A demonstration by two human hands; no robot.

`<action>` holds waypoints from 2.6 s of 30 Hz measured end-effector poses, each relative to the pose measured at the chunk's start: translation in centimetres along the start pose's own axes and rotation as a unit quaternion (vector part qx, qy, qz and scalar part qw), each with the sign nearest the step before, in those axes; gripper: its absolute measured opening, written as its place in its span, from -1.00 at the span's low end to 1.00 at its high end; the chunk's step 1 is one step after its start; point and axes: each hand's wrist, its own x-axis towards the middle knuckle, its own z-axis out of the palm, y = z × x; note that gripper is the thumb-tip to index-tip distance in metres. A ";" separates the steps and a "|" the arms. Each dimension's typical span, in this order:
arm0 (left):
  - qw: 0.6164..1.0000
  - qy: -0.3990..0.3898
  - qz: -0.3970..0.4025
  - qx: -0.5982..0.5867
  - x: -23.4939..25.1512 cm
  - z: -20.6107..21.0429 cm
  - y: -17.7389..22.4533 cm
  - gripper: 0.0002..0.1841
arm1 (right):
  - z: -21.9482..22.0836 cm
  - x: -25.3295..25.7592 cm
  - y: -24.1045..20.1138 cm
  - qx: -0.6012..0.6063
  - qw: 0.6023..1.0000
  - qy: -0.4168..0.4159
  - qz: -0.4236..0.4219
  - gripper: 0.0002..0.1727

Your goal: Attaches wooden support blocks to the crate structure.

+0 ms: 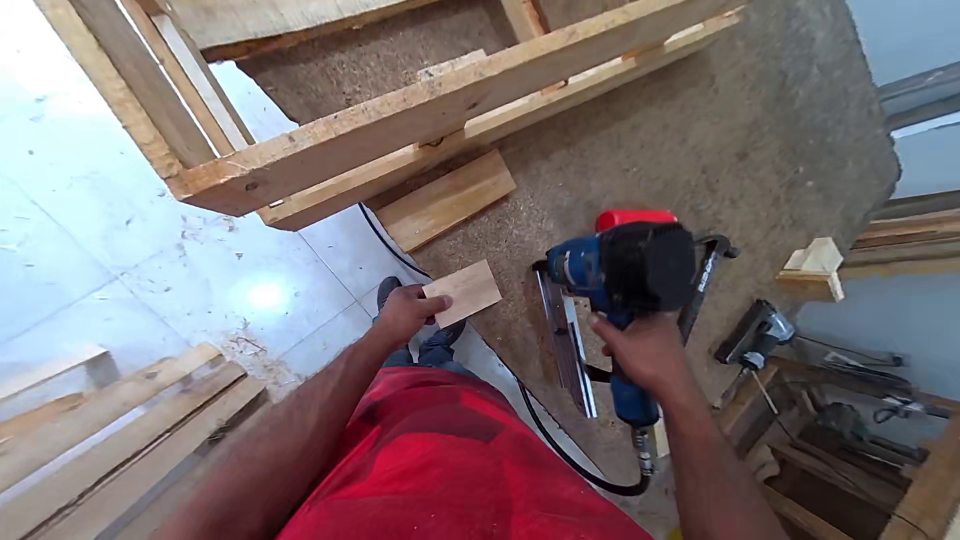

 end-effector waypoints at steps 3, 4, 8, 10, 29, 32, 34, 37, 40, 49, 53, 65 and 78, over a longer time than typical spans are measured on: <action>1.000 0.001 -0.008 0.023 0.2 -0.1 0.2 -0.71 | 1.1 0.4 0.8 0.134 0.990 -0.044 0.005 -0.56; 1.000 0.001 -0.012 0.028 0.2 -0.3 0.3 -0.70 | 1.2 0.6 1.1 0.190 0.979 -0.070 0.006 -0.62; 0.999 0.001 -0.020 0.040 0.2 -0.2 0.5 -0.69 | 0.5 -1.1 -0.8 0.259 0.960 -0.105 -0.029 -0.73; 0.999 0.001 -0.024 0.038 0.2 -0.4 0.4 -0.70 | -0.3 -2.6 -3.0 0.263 0.956 -0.124 -0.045 -0.74; 0.992 0.021 -0.019 0.125 0.1 0.1 1.5 -0.67 | 1.3 -4.1 -6.1 0.059 0.975 -0.191 -0.097 -0.59; 0.992 0.023 -0.032 0.122 -0.1 0.2 1.2 -0.65 | 1.7 -6.1 -4.1 0.031 0.979 -0.176 -0.101 -0.46; 0.993 0.022 -0.036 0.111 -0.2 0.3 1.3 -0.66 | 2.0 -6.4 -4.1 0.027 0.980 -0.173 -0.099 -0.48; 0.993 0.028 -0.038 0.111 -1.0 0.5 1.5 -0.66 | 1.4 -6.4 -4.7 0.076 0.979 -0.177 -0.067 -0.55; 0.992 0.039 -0.022 0.119 -1.4 0.8 1.4 -0.66 | -0.2 -6.1 -3.7 0.209 0.963 -0.167 -0.016 -0.70; 0.994 -0.049 0.094 0.003 -3.9 2.7 7.8 -0.75 | -2.1 5.8 4.2 0.527 0.831 -0.171 0.044 -0.65; 0.997 -0.038 0.066 -0.021 1.5 5.5 7.8 -0.72 | -0.3 11.5 6.2 0.527 0.823 -0.214 0.001 -0.75; 0.949 0.121 -0.054 0.286 2.8 6.8 7.0 -0.36 | 3.9 -0.3 27.4 0.071 0.985 0.113 0.110 -0.07; 0.856 -0.189 0.274 0.396 -8.0 18.3 10.3 -0.42 | -1.3 -5.1 21.7 0.385 0.911 0.131 -0.066 0.27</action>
